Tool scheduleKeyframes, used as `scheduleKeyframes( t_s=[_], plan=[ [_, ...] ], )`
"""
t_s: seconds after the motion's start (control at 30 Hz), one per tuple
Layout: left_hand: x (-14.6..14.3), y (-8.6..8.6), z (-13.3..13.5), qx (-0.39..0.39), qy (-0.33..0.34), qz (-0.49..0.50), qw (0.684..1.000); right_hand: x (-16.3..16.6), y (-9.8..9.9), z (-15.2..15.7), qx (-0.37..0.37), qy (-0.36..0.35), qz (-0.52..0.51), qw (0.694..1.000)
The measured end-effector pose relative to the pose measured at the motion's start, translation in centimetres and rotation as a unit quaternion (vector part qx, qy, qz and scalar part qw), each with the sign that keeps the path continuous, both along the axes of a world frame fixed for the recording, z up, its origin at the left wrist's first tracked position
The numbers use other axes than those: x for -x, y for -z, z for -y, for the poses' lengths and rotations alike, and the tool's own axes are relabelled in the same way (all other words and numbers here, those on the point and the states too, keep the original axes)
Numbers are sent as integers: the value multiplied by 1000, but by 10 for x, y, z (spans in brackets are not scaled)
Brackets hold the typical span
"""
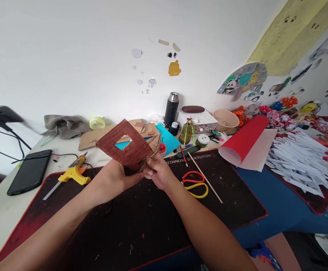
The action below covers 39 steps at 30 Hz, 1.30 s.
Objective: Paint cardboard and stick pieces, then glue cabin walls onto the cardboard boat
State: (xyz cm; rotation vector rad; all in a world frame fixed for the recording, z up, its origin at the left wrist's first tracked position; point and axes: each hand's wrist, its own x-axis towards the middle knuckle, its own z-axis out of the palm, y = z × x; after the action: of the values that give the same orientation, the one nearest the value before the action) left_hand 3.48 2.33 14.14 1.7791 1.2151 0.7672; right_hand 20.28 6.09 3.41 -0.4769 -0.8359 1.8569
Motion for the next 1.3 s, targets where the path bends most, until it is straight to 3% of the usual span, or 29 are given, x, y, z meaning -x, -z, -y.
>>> scheduleKeyframes(
  t_s=[0.5, 1.3],
  plan=[
    [-2, 14, -4, -43, -45, -7, 998, 2, 2, -1, -6, 8, -3, 1000],
    [-2, 11, -6, -37, -67, 34, 997, 4, -3, 2, 0, -4, -7, 1000]
  ],
)
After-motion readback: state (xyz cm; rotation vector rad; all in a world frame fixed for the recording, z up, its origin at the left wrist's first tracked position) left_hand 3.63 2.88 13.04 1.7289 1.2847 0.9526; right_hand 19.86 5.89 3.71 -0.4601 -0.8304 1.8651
